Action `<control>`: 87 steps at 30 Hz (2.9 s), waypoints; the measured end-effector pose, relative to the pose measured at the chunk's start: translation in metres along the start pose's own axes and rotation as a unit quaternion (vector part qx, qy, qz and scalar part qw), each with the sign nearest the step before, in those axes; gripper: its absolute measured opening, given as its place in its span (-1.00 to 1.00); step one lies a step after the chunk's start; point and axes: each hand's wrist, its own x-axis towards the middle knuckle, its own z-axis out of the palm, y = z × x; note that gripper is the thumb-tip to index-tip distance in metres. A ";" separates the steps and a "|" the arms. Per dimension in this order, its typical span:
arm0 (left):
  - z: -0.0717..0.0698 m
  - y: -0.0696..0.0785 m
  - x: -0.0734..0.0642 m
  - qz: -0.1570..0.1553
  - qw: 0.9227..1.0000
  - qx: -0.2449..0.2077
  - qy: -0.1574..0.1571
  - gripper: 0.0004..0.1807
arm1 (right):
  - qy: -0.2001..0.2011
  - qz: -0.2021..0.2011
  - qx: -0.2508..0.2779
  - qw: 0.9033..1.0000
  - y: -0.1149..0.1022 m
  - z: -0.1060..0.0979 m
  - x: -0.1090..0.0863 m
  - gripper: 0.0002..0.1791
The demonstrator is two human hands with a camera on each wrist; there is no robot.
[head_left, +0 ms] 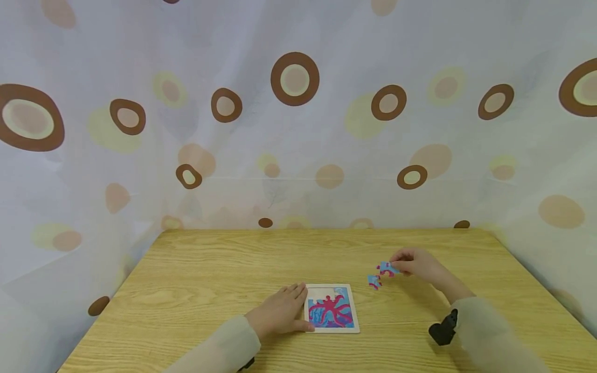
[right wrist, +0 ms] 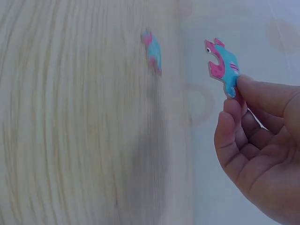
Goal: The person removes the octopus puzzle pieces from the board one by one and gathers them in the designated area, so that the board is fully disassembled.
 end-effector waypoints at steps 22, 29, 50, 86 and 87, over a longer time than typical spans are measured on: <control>-0.004 0.002 -0.003 -0.002 1.000 -0.007 0.000 -0.10 | -0.013 0.048 -0.079 0.996 0.046 -0.027 -0.010 -0.84; -0.002 0.002 -0.001 0.000 1.000 0.002 0.001 -0.09 | -0.020 0.035 -0.099 0.994 0.046 -0.027 -0.008 -0.85; -0.001 0.001 -0.001 -0.002 1.000 -0.001 -0.003 -0.08 | -0.013 0.021 -0.090 0.996 0.033 -0.023 -0.001 -0.76; 0.000 0.000 -0.001 -0.004 1.000 -0.002 0.006 -0.08 | -0.138 -0.125 -0.101 0.977 -0.041 0.100 0.019 -0.91; 0.000 0.000 -0.002 -0.004 1.000 -0.003 0.006 -0.08 | -0.138 -0.124 -0.104 0.977 -0.043 0.101 0.019 -0.91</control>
